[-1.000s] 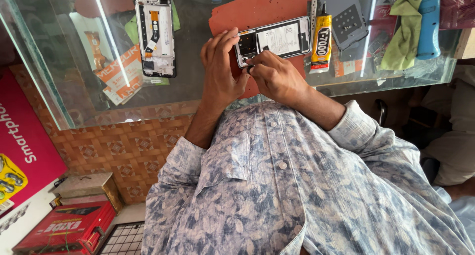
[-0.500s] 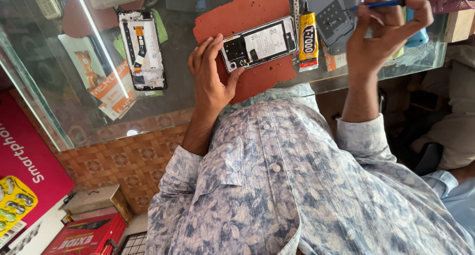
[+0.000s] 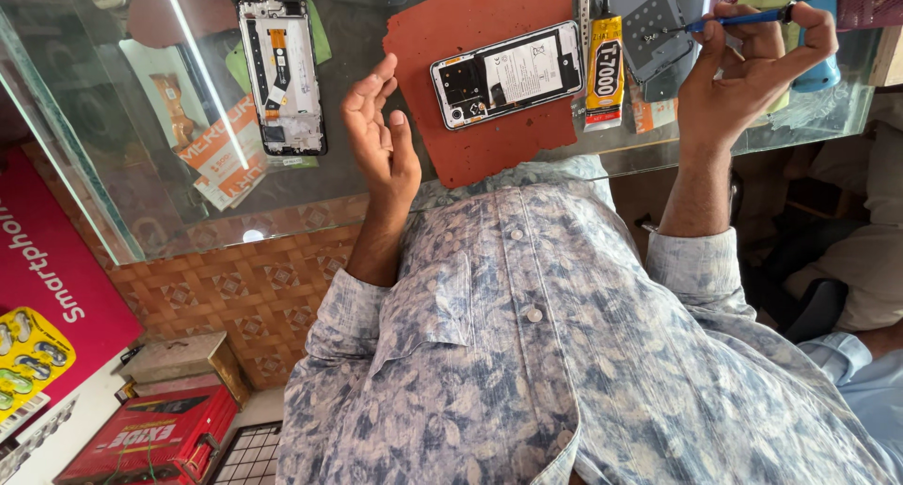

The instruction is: The person works on a disassembled smartphone placed on a red mat, using a blue screwdriver to remove screws from the internal frame. They handle the phone's back cover and internal components while working at a glass-topped counter.

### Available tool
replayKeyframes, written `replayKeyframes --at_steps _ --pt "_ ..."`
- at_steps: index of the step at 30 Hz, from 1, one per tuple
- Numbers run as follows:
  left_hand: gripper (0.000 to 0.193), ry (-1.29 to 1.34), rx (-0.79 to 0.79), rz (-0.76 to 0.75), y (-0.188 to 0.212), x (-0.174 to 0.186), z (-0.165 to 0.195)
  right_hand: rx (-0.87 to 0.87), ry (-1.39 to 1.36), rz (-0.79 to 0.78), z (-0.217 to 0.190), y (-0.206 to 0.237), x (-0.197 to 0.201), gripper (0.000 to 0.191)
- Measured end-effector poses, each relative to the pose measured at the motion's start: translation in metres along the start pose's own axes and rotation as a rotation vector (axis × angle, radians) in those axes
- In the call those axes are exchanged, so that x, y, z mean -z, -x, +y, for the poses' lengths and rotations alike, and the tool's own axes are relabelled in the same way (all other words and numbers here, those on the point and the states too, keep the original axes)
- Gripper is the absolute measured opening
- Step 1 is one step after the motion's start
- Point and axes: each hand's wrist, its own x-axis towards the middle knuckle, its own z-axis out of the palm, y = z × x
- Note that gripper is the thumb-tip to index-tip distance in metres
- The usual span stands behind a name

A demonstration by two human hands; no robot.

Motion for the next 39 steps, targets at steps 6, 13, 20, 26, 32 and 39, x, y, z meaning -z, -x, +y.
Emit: replayKeyframes --at_steps 6,13,20,26,32,39 --pt "0.034 -0.032 -0.01 -0.008 0.002 0.0 -0.002 0.018 -0.01 0.001 -0.002 -0.002 -0.003 0.064" --pt "0.026 -0.171 -0.06 -0.001 0.0 -0.002 0.012 0.03 -0.118 -0.012 -0.015 -0.011 0.001 0.063" --pt "0.021 -0.402 -0.268 -0.18 -0.003 -0.011 0.041 -0.028 -0.28 -0.093 -0.049 -0.013 -0.004 0.061" --pt "0.031 -0.264 -0.087 -0.372 -0.001 -0.024 0.051 -0.151 -0.394 -0.208 -0.094 -0.001 -0.03 0.066" --pt "0.025 -0.162 -0.044 -0.401 0.003 -0.027 0.048 -0.19 -0.467 -0.405 -0.121 0.007 -0.045 0.065" --pt "0.015 -0.172 -0.094 -0.347 0.005 -0.025 0.045 -0.098 -0.451 -0.468 -0.13 0.005 -0.054 0.065"
